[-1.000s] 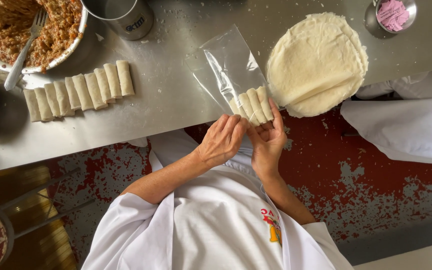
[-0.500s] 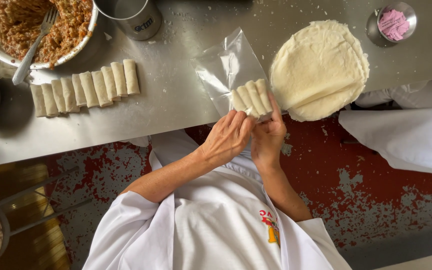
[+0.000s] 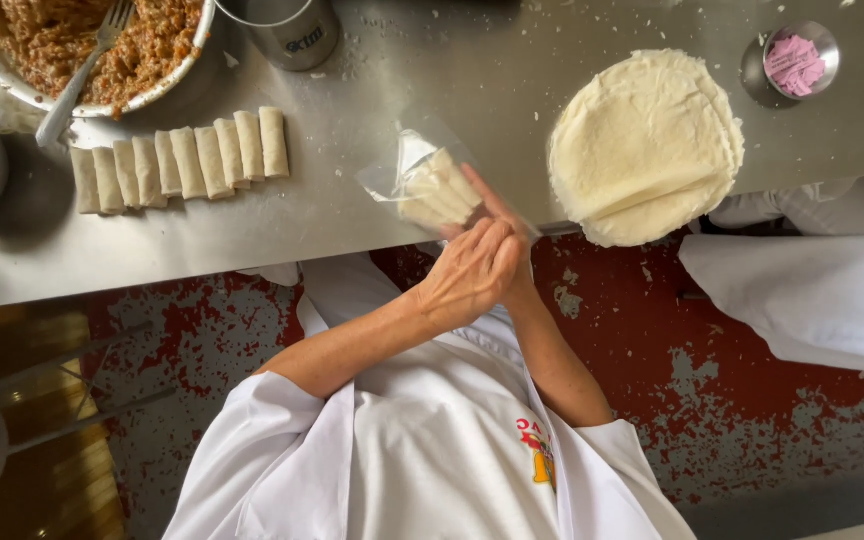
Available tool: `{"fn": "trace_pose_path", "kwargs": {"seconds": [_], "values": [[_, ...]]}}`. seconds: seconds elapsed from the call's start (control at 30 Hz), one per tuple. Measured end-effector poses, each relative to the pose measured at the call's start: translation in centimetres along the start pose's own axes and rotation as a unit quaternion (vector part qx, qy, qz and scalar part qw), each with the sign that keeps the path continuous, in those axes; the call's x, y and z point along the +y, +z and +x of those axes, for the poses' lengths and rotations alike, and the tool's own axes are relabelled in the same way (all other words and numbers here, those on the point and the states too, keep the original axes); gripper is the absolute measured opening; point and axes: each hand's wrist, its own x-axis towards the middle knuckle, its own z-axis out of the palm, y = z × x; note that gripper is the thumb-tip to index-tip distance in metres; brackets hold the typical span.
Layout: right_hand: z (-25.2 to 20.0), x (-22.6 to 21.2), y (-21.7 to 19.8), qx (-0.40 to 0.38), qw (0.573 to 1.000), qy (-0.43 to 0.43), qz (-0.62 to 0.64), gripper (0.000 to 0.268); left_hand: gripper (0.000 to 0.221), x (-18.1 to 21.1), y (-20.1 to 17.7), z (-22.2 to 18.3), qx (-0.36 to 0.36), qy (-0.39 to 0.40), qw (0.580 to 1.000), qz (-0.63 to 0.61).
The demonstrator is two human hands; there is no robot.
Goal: The person picks up spring rolls from a table and places them into a plastic bag by hand, then seals the bag with a label.
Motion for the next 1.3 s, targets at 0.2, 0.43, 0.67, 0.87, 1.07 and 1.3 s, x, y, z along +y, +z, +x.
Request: {"fn": "trace_pose_path", "kwargs": {"seconds": [0.2,0.43,0.67,0.87,1.07,1.3], "values": [[2.5,0.9,-0.4,0.091,0.885,0.002,0.457,0.083,0.015,0.4,-1.3,-1.5,0.006,0.024,0.999,-0.02],[2.0,-2.1,-0.9,0.142,0.893,0.031,0.425,0.076,0.016,1.7,-4.5,1.2,0.023,0.033,0.998,0.042],[4.9,-3.2,-0.7,0.1,0.857,-0.007,0.505,0.084,0.021,0.2,-2.0,-1.4,0.013,0.012,0.999,0.027],[5.0,-1.1,2.8,0.079,0.86,-0.031,0.504,0.083,0.027,-1.4,-4.0,-3.5,-0.038,-0.103,0.983,-0.148],[3.2,-3.5,3.3,-0.012,0.917,-0.023,0.398,0.087,0.031,-6.1,-6.6,-4.4,0.101,-0.367,0.916,-0.126],[2.5,-5.5,0.2,-0.186,0.952,0.167,0.176,0.075,0.048,-6.1,-7.0,-3.0,0.101,-0.404,0.895,-0.158]]}}
